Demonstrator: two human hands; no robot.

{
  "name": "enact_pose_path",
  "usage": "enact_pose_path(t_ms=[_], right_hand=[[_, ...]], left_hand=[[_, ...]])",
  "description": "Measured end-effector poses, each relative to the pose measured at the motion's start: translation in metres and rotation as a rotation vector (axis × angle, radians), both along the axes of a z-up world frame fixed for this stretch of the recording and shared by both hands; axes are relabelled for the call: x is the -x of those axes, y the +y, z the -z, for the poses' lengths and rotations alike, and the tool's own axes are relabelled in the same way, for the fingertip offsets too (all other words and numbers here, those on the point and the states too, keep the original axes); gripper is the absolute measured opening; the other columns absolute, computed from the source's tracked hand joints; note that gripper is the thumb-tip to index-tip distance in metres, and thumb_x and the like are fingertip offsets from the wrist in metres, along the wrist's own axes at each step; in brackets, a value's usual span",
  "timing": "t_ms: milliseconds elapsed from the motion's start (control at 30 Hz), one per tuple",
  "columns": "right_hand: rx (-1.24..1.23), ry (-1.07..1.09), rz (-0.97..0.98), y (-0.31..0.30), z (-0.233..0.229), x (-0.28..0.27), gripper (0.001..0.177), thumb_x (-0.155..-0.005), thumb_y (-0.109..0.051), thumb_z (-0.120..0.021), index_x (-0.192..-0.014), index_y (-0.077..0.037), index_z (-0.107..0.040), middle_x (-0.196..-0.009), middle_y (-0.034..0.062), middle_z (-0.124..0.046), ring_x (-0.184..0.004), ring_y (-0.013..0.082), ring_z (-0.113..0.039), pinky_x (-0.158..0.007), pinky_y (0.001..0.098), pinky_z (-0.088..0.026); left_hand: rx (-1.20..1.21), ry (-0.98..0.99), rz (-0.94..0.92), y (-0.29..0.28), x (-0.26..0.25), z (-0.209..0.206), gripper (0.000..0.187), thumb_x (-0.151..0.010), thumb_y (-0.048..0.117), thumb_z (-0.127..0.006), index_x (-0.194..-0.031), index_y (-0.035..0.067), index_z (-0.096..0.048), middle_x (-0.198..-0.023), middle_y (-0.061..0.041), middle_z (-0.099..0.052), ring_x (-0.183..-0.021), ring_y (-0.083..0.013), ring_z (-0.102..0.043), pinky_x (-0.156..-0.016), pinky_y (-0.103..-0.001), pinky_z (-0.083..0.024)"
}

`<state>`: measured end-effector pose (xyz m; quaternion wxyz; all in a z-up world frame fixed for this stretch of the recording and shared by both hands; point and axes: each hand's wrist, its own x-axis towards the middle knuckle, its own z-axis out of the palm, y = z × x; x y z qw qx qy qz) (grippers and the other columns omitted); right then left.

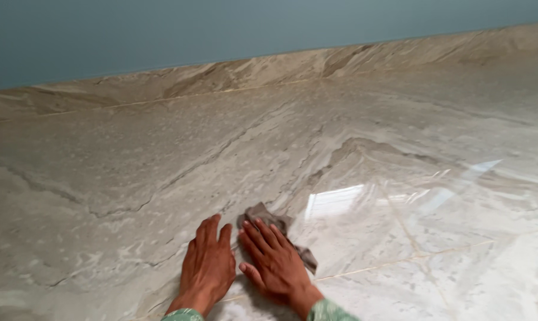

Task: The person wipes a marble-patterned tiled floor with a cloth, focusing on the corner and grout lines. They dip the cloth into a bucket of water, wring it out, and continue wiping the floor surface.

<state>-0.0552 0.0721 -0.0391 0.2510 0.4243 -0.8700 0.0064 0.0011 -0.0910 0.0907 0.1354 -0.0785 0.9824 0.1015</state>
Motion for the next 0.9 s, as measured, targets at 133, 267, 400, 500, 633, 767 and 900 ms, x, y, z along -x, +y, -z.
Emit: enact_pose_path(t_ms=[133, 267, 400, 500, 633, 767, 900], right_hand=[[-0.187, -0.579, -0.260, 0.016, -0.014, 0.042, 0.078, -0.101, -0.060, -0.018, -0.162, -0.013, -0.023, -0.172, 0.0073, -0.015, -0.158, 0.0285, -0.005, -0.125, 0.0485, -0.002], [0.067, -0.431, -0.100, 0.084, -0.034, 0.087, 0.073, -0.102, -0.062, -0.017, -0.158, -0.019, -0.032, -0.172, 0.0014, -0.022, -0.163, 0.0224, -0.014, -0.134, 0.0445, -0.005], [-0.233, -0.390, 0.306, 0.157, -0.043, 0.105, 0.076, -0.100, -0.064, -0.017, -0.161, -0.018, -0.014, -0.171, 0.0049, -0.005, -0.157, 0.0291, 0.001, -0.123, 0.0457, 0.001], [0.026, -0.510, 0.538, 0.188, -0.040, 0.089, 0.079, -0.097, -0.064, -0.014, -0.162, -0.019, -0.005, -0.171, 0.0025, 0.002, -0.157, 0.0238, 0.006, -0.122, 0.0435, 0.007], [0.153, -0.421, 0.574, 0.174, -0.021, 0.058, 0.079, -0.101, -0.060, -0.012, -0.159, -0.009, 0.003, -0.170, 0.0100, 0.012, -0.156, 0.0283, 0.012, -0.122, 0.0420, 0.009], [0.143, -0.358, 0.507, 0.117, -0.009, 0.039, 0.079, -0.103, -0.058, -0.014, -0.160, -0.008, 0.006, -0.170, 0.0103, 0.014, -0.157, 0.0289, 0.012, -0.123, 0.0422, 0.009], [0.043, -0.542, 0.371, 0.029, -0.014, 0.017, 0.081, -0.102, -0.062, -0.019, -0.162, -0.009, -0.005, -0.171, 0.0120, 0.002, -0.157, 0.0292, 0.008, -0.124, 0.0412, 0.006]], left_hand=[[0.009, 0.002, 0.042, -0.017, -0.002, -0.001, 0.062, -0.098, 0.019, -0.055, -0.155, 0.009, -0.033, -0.169, -0.013, -0.012, -0.151, -0.0317, -0.011, -0.120, -0.047, -0.022], [0.045, -0.063, -0.021, -0.034, -0.008, -0.001, 0.061, -0.098, 0.024, -0.056, -0.152, 0.009, -0.031, -0.166, -0.009, -0.013, -0.154, -0.0278, -0.013, -0.122, -0.042, -0.027], [-0.006, -0.136, -0.097, -0.038, -0.012, 0.004, 0.065, -0.099, 0.024, -0.055, -0.155, 0.009, -0.025, -0.166, -0.009, -0.009, -0.154, -0.0275, -0.009, -0.123, -0.043, -0.023], [-0.028, -0.145, -0.041, -0.030, -0.010, 0.007, 0.061, -0.100, 0.016, -0.051, -0.155, 0.009, -0.025, -0.167, -0.009, -0.008, -0.155, -0.0286, -0.008, -0.124, -0.044, -0.021], [-0.049, -0.102, 0.047, -0.018, -0.007, 0.006, 0.068, -0.093, -0.002, -0.047, -0.156, 0.010, -0.026, -0.168, -0.008, -0.006, -0.155, -0.0281, -0.006, -0.125, -0.045, -0.018], [-0.039, -0.026, 0.109, -0.014, -0.003, 0.004, 0.075, -0.086, -0.009, -0.048, -0.155, 0.010, -0.028, -0.167, -0.007, -0.011, -0.155, -0.0279, -0.009, -0.124, -0.046, -0.016], [0.015, 0.098, 0.162, -0.023, -0.010, -0.001, 0.068, -0.089, -0.005, -0.049, -0.153, 0.009, -0.033, -0.166, -0.006, -0.022, -0.154, -0.0265, -0.019, -0.122, -0.045, -0.023]])
